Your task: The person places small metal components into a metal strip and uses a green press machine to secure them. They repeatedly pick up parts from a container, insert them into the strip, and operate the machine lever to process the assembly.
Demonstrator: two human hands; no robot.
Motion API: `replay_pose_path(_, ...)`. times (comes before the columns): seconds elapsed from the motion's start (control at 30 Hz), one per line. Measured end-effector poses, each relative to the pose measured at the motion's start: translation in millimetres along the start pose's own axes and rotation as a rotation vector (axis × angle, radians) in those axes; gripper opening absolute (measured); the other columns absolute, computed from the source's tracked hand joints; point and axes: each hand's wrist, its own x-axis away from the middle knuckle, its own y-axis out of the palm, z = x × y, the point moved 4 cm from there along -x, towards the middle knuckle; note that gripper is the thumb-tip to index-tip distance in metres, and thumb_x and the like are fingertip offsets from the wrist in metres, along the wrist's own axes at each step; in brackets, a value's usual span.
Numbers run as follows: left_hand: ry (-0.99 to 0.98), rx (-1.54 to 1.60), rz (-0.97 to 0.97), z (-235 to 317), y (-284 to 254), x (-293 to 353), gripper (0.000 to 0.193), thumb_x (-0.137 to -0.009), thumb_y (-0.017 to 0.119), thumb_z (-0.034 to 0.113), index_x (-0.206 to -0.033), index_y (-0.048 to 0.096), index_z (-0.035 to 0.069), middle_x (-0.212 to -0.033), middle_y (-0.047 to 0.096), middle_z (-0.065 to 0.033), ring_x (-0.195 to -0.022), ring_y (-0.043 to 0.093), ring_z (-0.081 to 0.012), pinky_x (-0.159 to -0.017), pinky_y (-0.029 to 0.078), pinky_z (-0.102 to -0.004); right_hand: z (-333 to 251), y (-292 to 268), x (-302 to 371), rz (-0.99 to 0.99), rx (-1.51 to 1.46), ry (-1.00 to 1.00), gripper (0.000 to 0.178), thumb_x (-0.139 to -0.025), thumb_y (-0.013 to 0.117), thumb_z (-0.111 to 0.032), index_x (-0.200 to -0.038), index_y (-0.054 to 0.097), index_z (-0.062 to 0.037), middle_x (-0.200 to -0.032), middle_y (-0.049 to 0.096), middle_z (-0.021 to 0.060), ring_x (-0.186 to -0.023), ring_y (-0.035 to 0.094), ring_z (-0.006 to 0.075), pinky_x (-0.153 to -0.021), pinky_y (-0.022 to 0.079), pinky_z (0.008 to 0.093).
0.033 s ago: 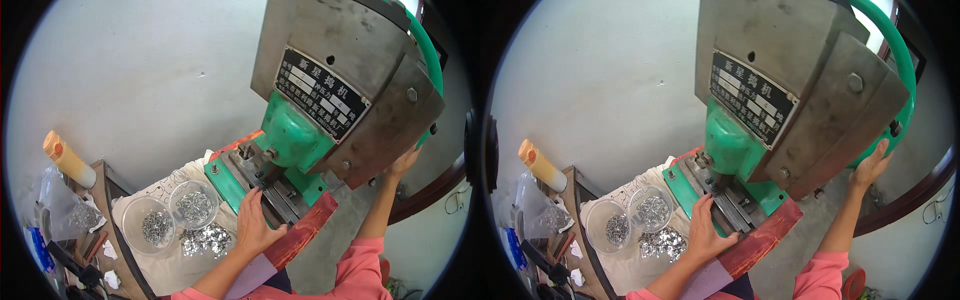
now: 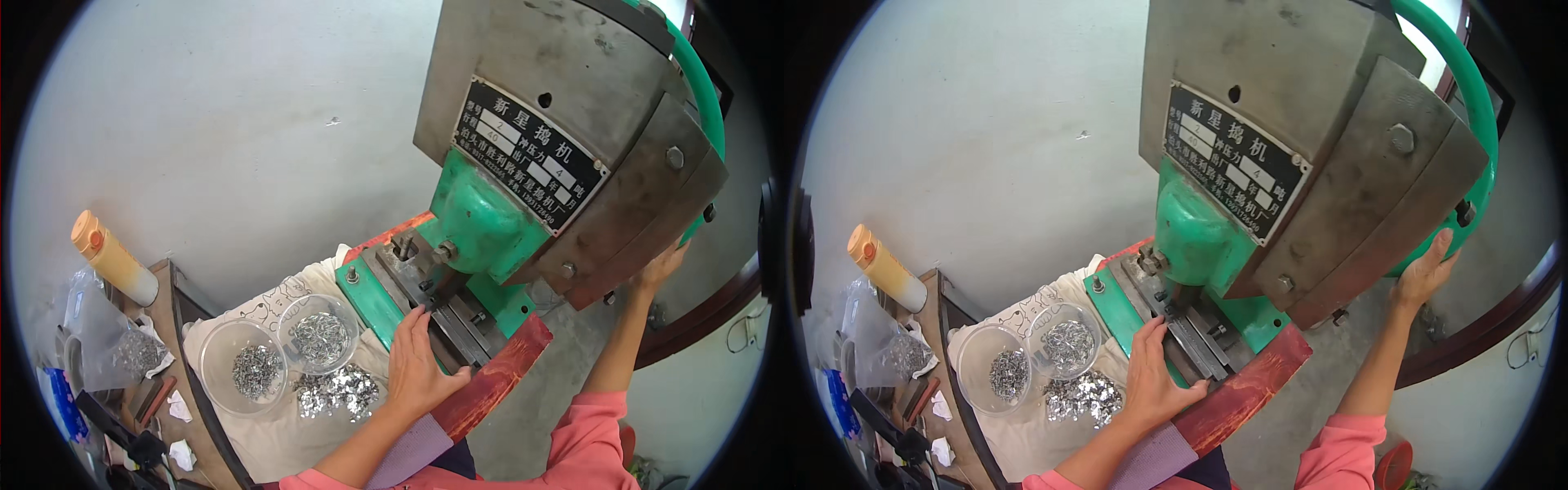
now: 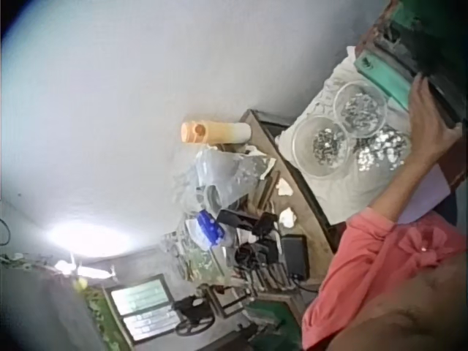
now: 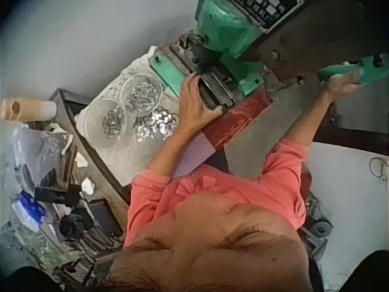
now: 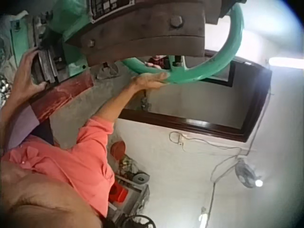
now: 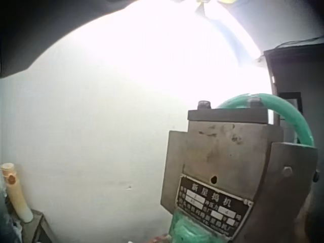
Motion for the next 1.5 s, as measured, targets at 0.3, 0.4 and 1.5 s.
replay_pose_path(0.3, 0.013, -0.003, 0.066, 0, -3, -7, 0.097, -0.054, 0.088, 0.023, -0.133, 0.039, -0.004, -0.142, 0.042, -0.0247, -0.130, 0.043, -0.0429, -0.110, 0.037, -0.0486, -61, 6, -90, -0.271, 0.310, 0.052, 0.056, -0.105, 0.052, -0.045, -0.142, 0.052, -0.0017, -0.132, 0.060, 0.0106, -0.120, 0.057, 0.0184, -0.102, 0.043, 0.0326)
replay_pose_path(0.4, 0.025, -0.010, 0.107, -7, 2, -17, 0.095, -0.056, 0.085, 0.025, -0.134, 0.040, -0.005, -0.142, 0.042, -0.0230, -0.131, 0.042, -0.0422, -0.110, 0.036, -0.0497, -88, 25, -133, -0.424, 0.434, -0.052, 0.065, -0.103, 0.050, -0.052, -0.147, 0.049, -0.0044, -0.139, 0.058, 0.0107, -0.126, 0.055, 0.0209, -0.107, 0.040, 0.0338)
replay_pose_path(1.5, 0.009, -0.050, 0.185, -26, 3, -47, 0.093, -0.056, 0.085, 0.022, -0.136, 0.043, -0.003, -0.141, 0.046, -0.0169, -0.138, 0.036, -0.0438, -0.115, 0.035, -0.0491, -134, 102, -201, -0.665, 0.719, -0.337, 0.056, -0.100, 0.058, -0.047, -0.126, 0.062, 0.0031, -0.106, 0.068, 0.0120, -0.094, 0.064, 0.0207, -0.084, 0.051, 0.0345)
